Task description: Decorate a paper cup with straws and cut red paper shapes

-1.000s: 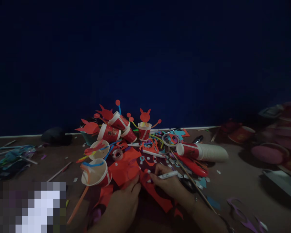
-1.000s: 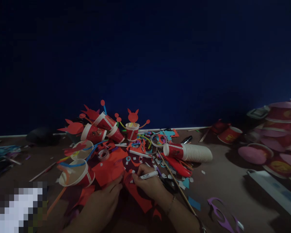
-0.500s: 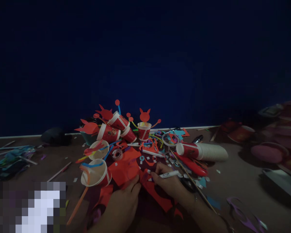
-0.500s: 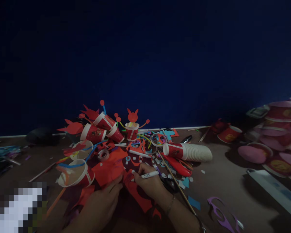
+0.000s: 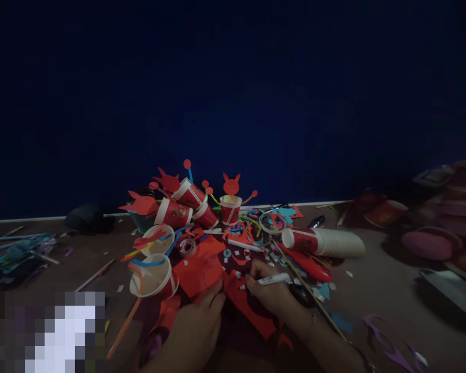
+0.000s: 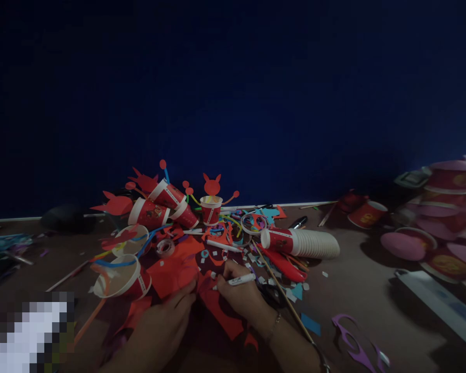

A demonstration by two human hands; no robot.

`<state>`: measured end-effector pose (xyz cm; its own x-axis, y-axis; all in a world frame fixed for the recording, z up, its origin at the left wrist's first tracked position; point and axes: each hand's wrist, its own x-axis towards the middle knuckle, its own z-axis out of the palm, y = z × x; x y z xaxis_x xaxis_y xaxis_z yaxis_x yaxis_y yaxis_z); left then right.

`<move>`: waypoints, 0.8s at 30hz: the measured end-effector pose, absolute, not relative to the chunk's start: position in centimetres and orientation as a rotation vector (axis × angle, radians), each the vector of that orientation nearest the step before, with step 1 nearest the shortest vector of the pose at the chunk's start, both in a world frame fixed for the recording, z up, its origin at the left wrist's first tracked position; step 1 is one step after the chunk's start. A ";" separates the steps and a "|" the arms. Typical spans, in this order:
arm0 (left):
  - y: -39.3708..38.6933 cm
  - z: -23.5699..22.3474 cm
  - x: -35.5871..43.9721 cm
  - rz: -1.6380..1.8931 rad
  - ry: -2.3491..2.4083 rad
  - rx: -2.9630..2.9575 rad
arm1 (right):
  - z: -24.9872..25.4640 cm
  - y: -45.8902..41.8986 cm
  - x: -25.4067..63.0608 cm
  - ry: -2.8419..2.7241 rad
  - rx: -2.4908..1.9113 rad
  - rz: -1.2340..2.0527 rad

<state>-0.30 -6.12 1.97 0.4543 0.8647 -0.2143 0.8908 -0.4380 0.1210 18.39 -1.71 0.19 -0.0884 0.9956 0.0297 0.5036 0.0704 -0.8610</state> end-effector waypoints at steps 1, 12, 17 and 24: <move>-6.1 2.1 -0.3 -0.187 1.528 2.485 | 0.2 -1.7 18.4 -1.678 -1.509 0.917; -6.2 2.3 -0.3 -0.189 1.527 2.455 | -0.2 -1.7 18.6 -1.654 -1.517 0.893; -6.3 2.3 -0.3 -0.194 1.515 2.473 | -0.1 -1.7 18.6 -1.625 -1.519 0.943; -6.3 2.5 -0.2 -0.178 1.529 2.443 | -0.2 -1.7 18.7 -1.631 -1.522 0.966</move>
